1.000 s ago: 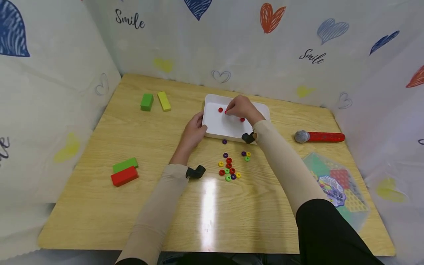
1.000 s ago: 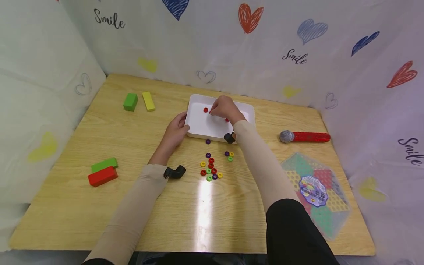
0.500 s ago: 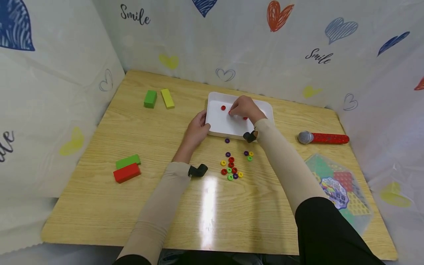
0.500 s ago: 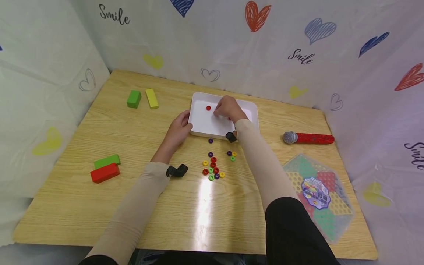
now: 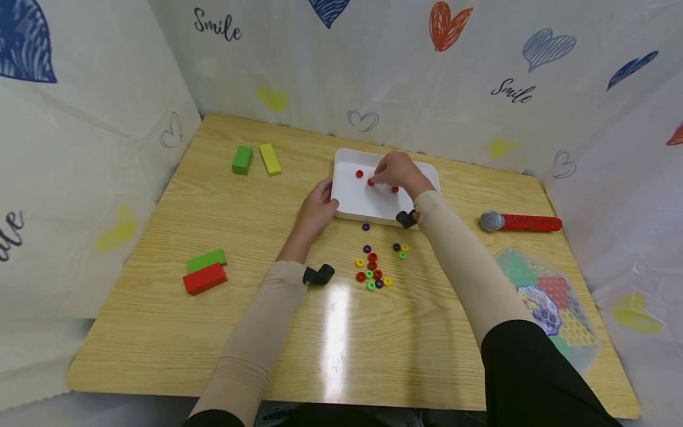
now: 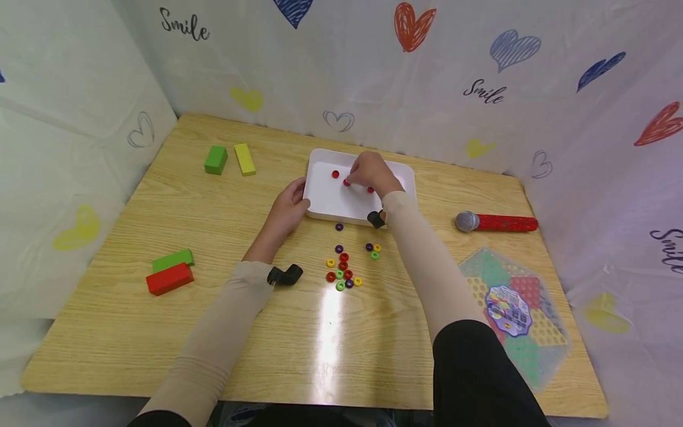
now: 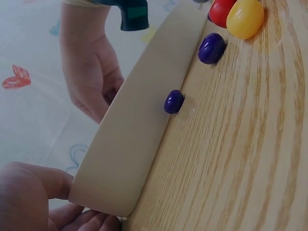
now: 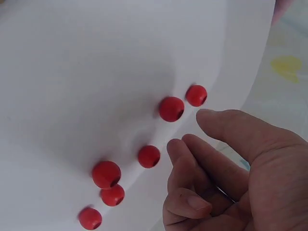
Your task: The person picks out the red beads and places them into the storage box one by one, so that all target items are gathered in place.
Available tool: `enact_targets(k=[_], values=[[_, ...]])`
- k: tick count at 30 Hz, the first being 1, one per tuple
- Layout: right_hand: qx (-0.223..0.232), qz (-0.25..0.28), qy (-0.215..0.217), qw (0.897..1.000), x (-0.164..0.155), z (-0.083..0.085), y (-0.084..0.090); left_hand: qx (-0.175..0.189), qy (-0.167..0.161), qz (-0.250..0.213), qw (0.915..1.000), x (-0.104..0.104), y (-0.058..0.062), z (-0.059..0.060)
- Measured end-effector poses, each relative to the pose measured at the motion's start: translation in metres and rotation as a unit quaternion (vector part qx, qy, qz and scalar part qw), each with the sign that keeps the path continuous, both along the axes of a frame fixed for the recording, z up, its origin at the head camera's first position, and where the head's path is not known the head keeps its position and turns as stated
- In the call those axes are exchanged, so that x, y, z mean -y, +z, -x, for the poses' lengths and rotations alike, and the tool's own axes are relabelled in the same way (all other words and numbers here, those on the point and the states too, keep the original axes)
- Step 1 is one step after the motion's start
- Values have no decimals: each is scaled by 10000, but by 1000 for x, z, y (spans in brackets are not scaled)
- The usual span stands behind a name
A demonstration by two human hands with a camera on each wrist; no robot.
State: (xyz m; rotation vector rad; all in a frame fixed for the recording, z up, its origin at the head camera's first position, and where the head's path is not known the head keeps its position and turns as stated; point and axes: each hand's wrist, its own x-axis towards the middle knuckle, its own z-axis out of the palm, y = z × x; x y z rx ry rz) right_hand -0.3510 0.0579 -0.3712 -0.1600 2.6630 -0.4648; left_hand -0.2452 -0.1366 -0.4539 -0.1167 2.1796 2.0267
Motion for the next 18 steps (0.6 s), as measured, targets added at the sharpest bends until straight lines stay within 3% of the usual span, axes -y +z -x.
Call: enact_targets(k=[10, 14, 18], values=[[-427, 374, 571, 9968, -7, -26, 30, -31, 30, 284, 9996, 1, 0, 0], [-733, 642, 762, 9923, -17, -50, 34, -56, -23, 272, 9996, 0, -1, 0], [-1100, 811, 1066, 9849, -34, -87, 26, -52, -23, 250, 9997, -1, 0, 0]])
